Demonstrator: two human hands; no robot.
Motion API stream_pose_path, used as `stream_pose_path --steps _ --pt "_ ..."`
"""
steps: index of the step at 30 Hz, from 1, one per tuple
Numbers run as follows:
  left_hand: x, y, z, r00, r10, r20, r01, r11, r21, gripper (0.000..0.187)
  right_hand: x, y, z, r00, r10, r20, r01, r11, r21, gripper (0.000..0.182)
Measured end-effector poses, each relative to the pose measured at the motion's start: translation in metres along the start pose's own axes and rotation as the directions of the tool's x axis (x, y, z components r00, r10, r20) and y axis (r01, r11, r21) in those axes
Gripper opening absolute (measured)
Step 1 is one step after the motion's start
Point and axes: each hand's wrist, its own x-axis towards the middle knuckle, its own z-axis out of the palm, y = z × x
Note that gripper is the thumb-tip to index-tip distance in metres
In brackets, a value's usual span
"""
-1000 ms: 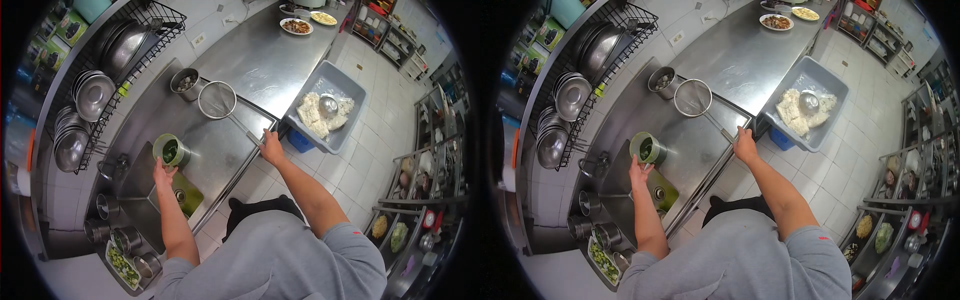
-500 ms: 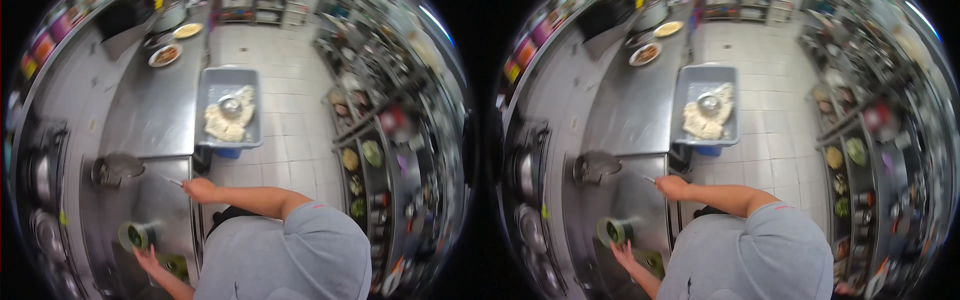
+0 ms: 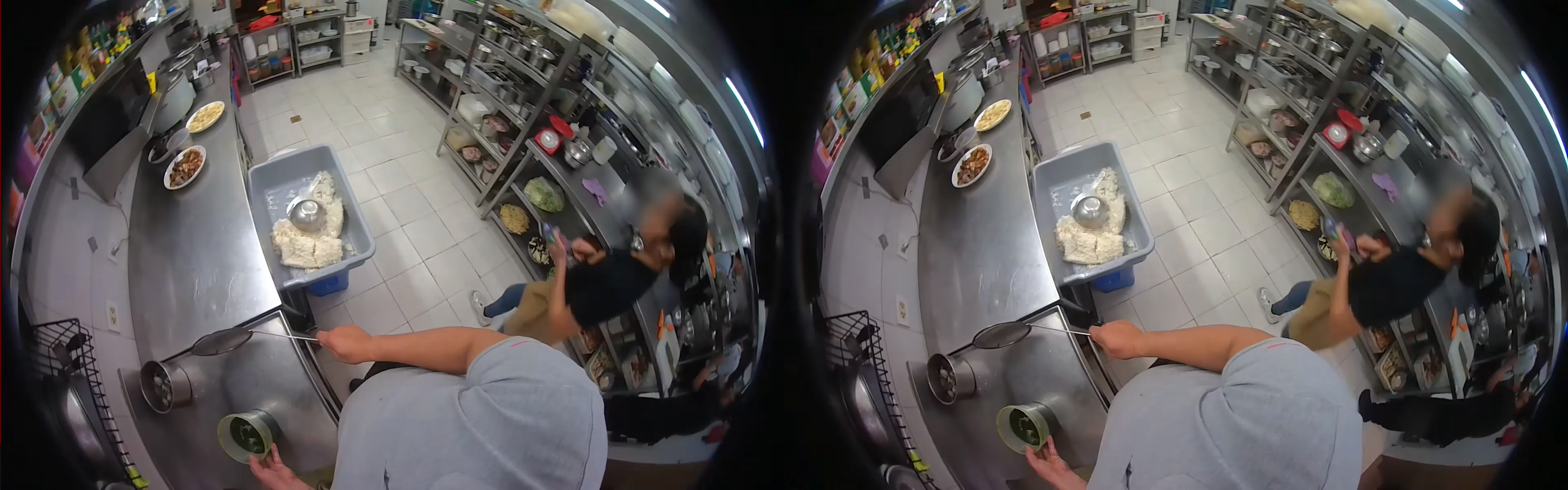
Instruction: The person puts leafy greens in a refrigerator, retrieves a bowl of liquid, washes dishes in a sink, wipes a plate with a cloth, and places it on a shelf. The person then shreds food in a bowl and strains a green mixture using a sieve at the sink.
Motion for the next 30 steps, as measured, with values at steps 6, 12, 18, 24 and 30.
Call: stream_pose_path --steps 6,12,18,24,30 --pt "0.021 -0.01 0.004 0.95 0.011 0.313 -0.061 0.987 0.15 0.056 -0.035 0.008 -0.033 0.993 -0.008 -0.12 0.026 0.988 0.151 0.018" --pt "-0.068 0.038 0.123 0.833 0.128 0.538 -0.356 0.869 0.345 0.036 -0.061 0.055 -0.021 0.992 0.118 -0.049 -0.111 0.984 0.139 0.021" --pt "-0.057 0.019 0.194 0.967 -0.067 0.245 -0.022 0.939 0.344 0.031 -0.121 0.131 -0.061 0.975 0.13 -0.18 -0.053 0.925 0.376 0.028" --pt "-0.097 -0.041 0.31 0.969 -0.127 0.21 0.05 0.94 0.337 0.028 -0.214 0.293 -0.096 0.86 0.417 -0.295 -0.278 0.867 0.414 0.033" --pt "-0.113 -0.125 0.437 0.91 -0.317 0.268 0.215 0.912 0.35 0.04 -0.286 0.407 -0.104 0.611 0.711 -0.347 -0.508 0.689 0.518 0.037"
